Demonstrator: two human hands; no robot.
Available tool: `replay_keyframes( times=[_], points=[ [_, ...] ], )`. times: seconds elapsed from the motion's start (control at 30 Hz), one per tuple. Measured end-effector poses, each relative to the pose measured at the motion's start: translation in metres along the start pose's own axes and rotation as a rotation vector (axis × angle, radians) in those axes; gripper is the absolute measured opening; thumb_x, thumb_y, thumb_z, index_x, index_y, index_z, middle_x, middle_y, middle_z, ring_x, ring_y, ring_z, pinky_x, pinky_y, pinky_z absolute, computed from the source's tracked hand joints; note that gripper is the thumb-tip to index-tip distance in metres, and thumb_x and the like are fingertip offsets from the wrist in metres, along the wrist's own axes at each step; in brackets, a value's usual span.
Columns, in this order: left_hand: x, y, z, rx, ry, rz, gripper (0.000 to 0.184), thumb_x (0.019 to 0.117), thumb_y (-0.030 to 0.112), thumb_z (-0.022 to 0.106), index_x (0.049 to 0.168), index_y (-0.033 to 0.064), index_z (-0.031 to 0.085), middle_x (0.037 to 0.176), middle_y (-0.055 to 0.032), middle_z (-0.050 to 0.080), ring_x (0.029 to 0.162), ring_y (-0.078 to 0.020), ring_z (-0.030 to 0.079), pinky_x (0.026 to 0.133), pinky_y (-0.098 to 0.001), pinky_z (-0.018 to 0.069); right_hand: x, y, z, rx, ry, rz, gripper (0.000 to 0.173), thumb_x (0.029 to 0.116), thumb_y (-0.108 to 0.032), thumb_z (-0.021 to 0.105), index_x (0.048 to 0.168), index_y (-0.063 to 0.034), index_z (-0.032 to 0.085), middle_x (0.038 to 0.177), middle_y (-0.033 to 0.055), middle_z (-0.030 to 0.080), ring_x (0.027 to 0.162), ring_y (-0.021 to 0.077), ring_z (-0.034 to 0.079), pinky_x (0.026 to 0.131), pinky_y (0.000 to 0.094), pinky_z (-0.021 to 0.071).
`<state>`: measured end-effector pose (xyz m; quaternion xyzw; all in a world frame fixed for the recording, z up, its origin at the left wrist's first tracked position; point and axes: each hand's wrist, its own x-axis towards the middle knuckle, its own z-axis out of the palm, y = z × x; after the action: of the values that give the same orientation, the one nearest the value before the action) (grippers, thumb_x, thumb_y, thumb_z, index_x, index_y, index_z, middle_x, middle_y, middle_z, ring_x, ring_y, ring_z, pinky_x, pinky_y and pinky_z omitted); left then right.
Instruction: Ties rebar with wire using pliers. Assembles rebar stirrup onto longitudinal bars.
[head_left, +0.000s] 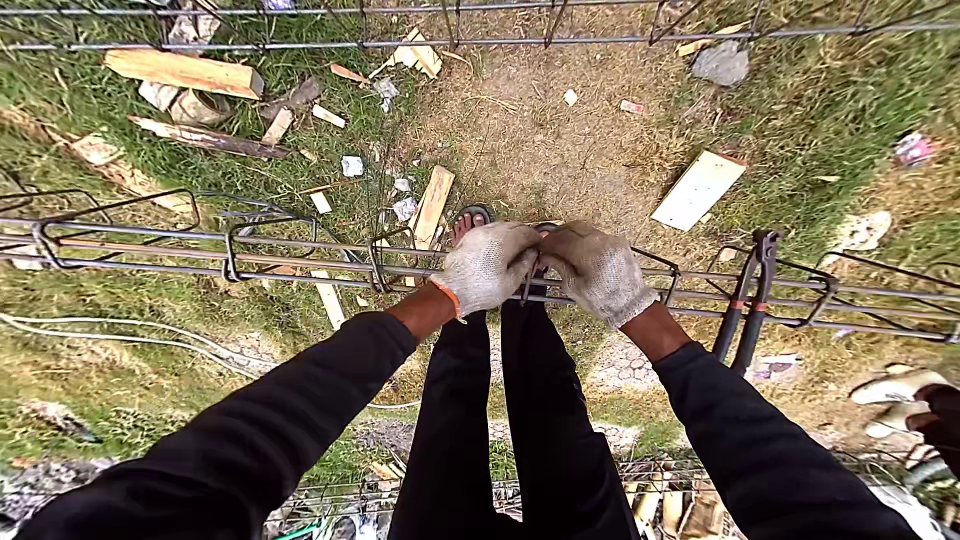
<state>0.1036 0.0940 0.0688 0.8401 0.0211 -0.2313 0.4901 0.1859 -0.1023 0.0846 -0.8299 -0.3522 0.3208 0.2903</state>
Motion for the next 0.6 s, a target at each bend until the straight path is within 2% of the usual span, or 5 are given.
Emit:
replay_keyframes(
  times=[0.17, 0.27, 0.4, 0.5, 0.6],
  points=[
    [0.013, -0.004, -0.003, -0.098, -0.096, -0.158, 0.02, 0.101, 0.023, 0.058, 0.11, 0.0175, 0.075, 0.102, 0.0015, 0.073, 0.098, -0.0103, 0.069, 0.09, -0.0412, 0.0563, 0.008, 0.003, 0.002, 0.148, -0.002, 0.145, 0.017, 0.0981, -0.021, 0.066, 0.106, -0.0125, 0.079, 0.105, 0.0047, 0.075, 0.1, 0.0167, 0.071, 0.092, 0.0409, 0.0584],
    [0.019, -0.008, -0.012, -0.221, -0.191, -0.214, 0.015, 0.0994, 0.019, 0.062, 0.107, 0.0166, 0.075, 0.098, 0.002, 0.073, 0.091, -0.0082, 0.068, 0.085, -0.0371, 0.0575, 0.009, 0.002, -0.002, 0.135, -0.031, 0.169, 0.016, 0.0959, -0.023, 0.069, 0.104, -0.0122, 0.078, 0.1, 0.0052, 0.074, 0.096, 0.0183, 0.071, 0.088, 0.0427, 0.0585],
    [0.016, -0.009, -0.011, -0.318, -0.175, -0.241, 0.011, 0.0956, 0.017, 0.069, 0.105, 0.0153, 0.076, 0.096, 0.0024, 0.074, 0.088, -0.0068, 0.069, 0.084, -0.0337, 0.0586, 0.004, -0.001, -0.009, 0.058, -0.058, 0.192, 0.017, 0.0939, -0.028, 0.073, 0.097, -0.012, 0.076, 0.099, 0.0055, 0.073, 0.091, 0.0209, 0.071, 0.082, 0.0464, 0.0596],
    [0.017, -0.01, -0.01, -0.319, -0.188, -0.299, 0.012, 0.0938, 0.02, 0.071, 0.104, 0.0158, 0.077, 0.094, 0.0021, 0.075, 0.087, -0.0081, 0.07, 0.083, -0.0364, 0.0585, 0.004, 0.0, -0.005, -0.025, -0.083, 0.094, 0.018, 0.0964, -0.028, 0.07, 0.098, -0.0101, 0.075, 0.098, 0.0091, 0.073, 0.092, 0.0264, 0.072, 0.078, 0.0506, 0.0596],
    [0.025, -0.013, -0.011, -0.343, -0.245, -0.323, 0.01, 0.0916, 0.02, 0.073, 0.097, 0.0127, 0.076, 0.087, -0.0003, 0.073, 0.08, -0.0099, 0.068, 0.077, -0.0364, 0.0568, 0.012, -0.003, -0.008, -0.064, -0.135, 0.046, 0.02, 0.0968, -0.028, 0.068, 0.1, -0.0093, 0.075, 0.097, 0.0109, 0.072, 0.09, 0.0289, 0.072, 0.075, 0.0518, 0.0596]
  ],
)
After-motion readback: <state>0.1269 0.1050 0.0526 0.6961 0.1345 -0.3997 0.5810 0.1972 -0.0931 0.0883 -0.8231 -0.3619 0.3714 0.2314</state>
